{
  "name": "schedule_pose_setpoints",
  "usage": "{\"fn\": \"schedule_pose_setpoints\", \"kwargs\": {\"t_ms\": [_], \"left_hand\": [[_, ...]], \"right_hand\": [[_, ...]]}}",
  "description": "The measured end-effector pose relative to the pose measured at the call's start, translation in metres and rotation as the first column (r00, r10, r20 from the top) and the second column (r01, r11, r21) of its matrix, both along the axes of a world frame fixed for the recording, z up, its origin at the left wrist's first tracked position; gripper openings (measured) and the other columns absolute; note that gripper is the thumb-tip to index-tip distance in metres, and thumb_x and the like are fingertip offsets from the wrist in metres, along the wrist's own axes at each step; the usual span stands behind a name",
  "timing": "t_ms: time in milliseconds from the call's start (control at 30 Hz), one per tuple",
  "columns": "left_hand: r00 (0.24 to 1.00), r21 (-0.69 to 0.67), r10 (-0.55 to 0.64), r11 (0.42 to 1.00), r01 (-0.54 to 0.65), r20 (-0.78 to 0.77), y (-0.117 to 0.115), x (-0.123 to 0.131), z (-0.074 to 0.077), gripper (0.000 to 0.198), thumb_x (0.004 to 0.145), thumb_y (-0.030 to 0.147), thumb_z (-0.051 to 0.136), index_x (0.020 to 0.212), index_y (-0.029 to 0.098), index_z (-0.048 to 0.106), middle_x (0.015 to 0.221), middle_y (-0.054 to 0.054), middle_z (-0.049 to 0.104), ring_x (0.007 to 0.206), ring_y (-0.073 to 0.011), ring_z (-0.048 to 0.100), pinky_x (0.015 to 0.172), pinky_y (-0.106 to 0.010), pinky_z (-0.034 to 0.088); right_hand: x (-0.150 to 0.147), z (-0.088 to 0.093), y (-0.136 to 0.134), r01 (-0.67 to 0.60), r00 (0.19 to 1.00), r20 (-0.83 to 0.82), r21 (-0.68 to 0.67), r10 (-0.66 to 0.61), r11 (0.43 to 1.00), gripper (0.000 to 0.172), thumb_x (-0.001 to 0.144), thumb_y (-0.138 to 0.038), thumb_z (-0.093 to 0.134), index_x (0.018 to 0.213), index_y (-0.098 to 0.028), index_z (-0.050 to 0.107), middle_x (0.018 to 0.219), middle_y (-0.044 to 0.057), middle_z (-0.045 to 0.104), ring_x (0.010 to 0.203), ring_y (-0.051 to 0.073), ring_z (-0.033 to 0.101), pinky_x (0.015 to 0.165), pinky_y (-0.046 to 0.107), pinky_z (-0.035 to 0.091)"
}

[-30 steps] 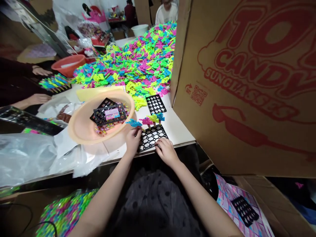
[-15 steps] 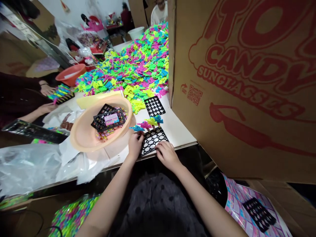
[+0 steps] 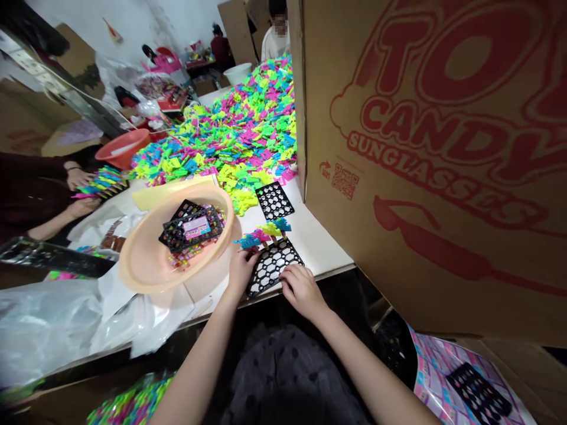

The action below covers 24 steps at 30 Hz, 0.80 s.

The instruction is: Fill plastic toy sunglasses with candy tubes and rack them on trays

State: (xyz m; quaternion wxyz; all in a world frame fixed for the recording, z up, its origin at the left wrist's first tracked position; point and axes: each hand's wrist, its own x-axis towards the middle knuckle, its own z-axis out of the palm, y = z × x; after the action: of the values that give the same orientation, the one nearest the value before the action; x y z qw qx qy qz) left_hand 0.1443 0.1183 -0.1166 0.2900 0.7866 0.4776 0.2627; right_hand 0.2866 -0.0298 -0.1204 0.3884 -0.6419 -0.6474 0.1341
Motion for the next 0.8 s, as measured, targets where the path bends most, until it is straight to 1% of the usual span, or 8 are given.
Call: {"fn": "schedule_pose_setpoints", "kwargs": {"t_ms": [67,167,267,367,467,567,633,800], "left_hand": [[1.0,-0.003,0.001,1.0,-0.001,0.014,0.002,-0.001,-0.003,0.019,0.078,0.028,0.057,0.081,0.013,0.067,0.086,-0.01,0.067,0.086,-0.0216,0.06,0.081,-0.034,0.044],[0.999,-0.002,0.008,1.0,-0.007,0.049,0.003,-0.001,-0.005,0.018,0.077,0.028,0.058,0.078,0.013,0.067,0.087,-0.009,0.067,0.087,-0.0213,0.059,0.08,-0.034,0.044],[0.996,-0.016,-0.001,1.0,0.002,0.094,0.0,0.0,-0.005,0.017,0.074,0.03,0.061,0.077,0.014,0.066,0.078,-0.006,0.066,0.077,-0.0187,0.06,0.072,-0.03,0.046],[0.992,-0.032,0.007,0.999,-0.004,0.123,-0.008,0.0,-0.004,0.018,0.073,0.032,0.063,0.073,0.015,0.065,0.07,-0.003,0.064,0.067,-0.0165,0.059,0.064,-0.027,0.044],[0.99,-0.04,0.021,0.999,-0.015,0.14,-0.018,-0.002,-0.005,0.018,0.074,0.033,0.062,0.072,0.015,0.065,0.069,-0.002,0.063,0.067,-0.0162,0.058,0.064,-0.027,0.043],[0.988,-0.042,0.009,0.999,-0.003,0.153,-0.022,-0.002,-0.008,0.016,0.075,0.031,0.062,0.074,0.015,0.064,0.072,-0.003,0.063,0.069,-0.0163,0.058,0.065,-0.026,0.043],[0.987,-0.039,-0.005,0.999,0.012,0.159,-0.021,-0.002,-0.009,0.014,0.074,0.029,0.062,0.075,0.015,0.064,0.072,-0.003,0.063,0.07,-0.0165,0.058,0.066,-0.027,0.043],[0.984,-0.021,-0.04,0.999,0.044,0.173,-0.017,-0.002,-0.011,0.011,0.074,0.026,0.064,0.074,0.015,0.064,0.071,-0.003,0.062,0.071,-0.0174,0.057,0.069,-0.029,0.043]], "right_hand": [[0.002,0.0,0.002,0.018,1.0,-0.007,-0.006,-0.018,1.0,0.014,0.084,-0.016,0.047,0.09,-0.02,0.059,0.097,0.008,0.061,0.099,0.022,0.053,0.088,0.037,0.039],[0.007,0.002,0.009,0.034,0.999,-0.003,-0.051,-0.034,0.998,0.011,0.082,-0.016,0.049,0.082,-0.02,0.059,0.091,0.006,0.062,0.093,0.02,0.054,0.084,0.035,0.04],[0.017,0.006,0.023,0.068,0.998,0.023,-0.075,-0.067,0.995,0.013,0.083,-0.019,0.05,0.076,-0.019,0.06,0.083,0.005,0.063,0.086,0.02,0.055,0.08,0.033,0.042],[0.026,0.01,0.044,0.151,0.988,0.051,-0.091,-0.147,0.984,0.015,0.085,-0.02,0.049,0.083,-0.017,0.063,0.081,0.005,0.064,0.081,0.019,0.057,0.076,0.031,0.042],[0.031,0.011,0.068,0.215,0.975,0.087,-0.113,-0.206,0.97,0.016,0.084,-0.023,0.053,0.092,-0.018,0.066,0.082,0.006,0.065,0.082,0.02,0.058,0.077,0.031,0.041],[0.029,0.01,0.088,0.219,0.971,0.128,-0.127,-0.203,0.968,0.016,0.081,-0.028,0.06,0.092,-0.019,0.068,0.081,0.006,0.066,0.083,0.02,0.058,0.078,0.031,0.04],[0.025,0.008,0.096,0.22,0.968,0.152,-0.127,-0.2,0.967,0.017,0.08,-0.03,0.061,0.091,-0.02,0.069,0.08,0.006,0.066,0.081,0.02,0.059,0.076,0.03,0.039],[0.017,0.002,0.102,0.204,0.965,0.184,-0.091,-0.185,0.975,0.015,0.082,-0.027,0.058,0.076,-0.02,0.07,0.079,0.006,0.067,0.083,0.02,0.057,0.076,0.03,0.039]]}}
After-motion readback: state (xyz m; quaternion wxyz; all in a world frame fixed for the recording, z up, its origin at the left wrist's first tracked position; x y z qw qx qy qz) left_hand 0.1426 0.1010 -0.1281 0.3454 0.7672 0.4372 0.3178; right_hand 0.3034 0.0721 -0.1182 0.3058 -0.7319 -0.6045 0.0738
